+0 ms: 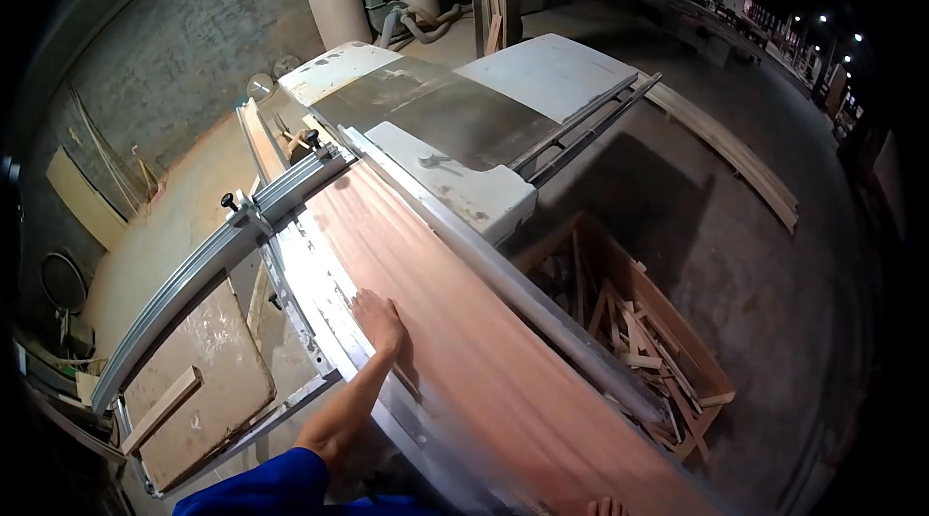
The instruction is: The person cuts wood boards on a sliding table saw and removes the cut strips by hand.
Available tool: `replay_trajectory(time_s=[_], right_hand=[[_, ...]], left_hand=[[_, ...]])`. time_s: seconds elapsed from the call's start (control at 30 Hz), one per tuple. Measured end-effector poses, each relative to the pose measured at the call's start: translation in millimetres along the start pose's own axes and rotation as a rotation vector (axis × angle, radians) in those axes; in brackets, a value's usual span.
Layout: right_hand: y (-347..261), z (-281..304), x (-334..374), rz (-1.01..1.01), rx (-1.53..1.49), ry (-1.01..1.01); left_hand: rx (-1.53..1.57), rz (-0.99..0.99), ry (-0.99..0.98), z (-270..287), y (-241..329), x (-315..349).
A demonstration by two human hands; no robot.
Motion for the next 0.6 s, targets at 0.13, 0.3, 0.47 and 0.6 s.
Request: replay_trajectory(time_s=[0.13, 0.3, 0.47, 0.6], right_hand=[[-5.0, 14.1, -32.1, 0.046, -0.089, -0.132], [6.4, -0.5, -29.2, 0.056, -0.11, -0.074], [3.0, 4.1, -46.1, 0.079, -0.081, -0.064], [7.0, 1.3, -50.5, 0.135, -0.159, 0.03]], left_hand=[[0.057, -0.028, 0.026, 0.3, -5.5, -6.3], [0.048, -0.019, -0.017, 16.7, 22.0, 0.2], [0.2, -0.01, -0.038, 16.1, 25.9, -6.2], [0.136, 0.007, -0.044, 15.6, 21.2, -10.9]])
Point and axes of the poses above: each hand's wrist, its own x-axis away from the middle knuckle, its own z-axis out of the back of the hand, y = z × x, the point moved 8 cm from there along -x, towards the middle knuckle, and after that the axes turned 1 degree about -x, right-handed, at the moved point
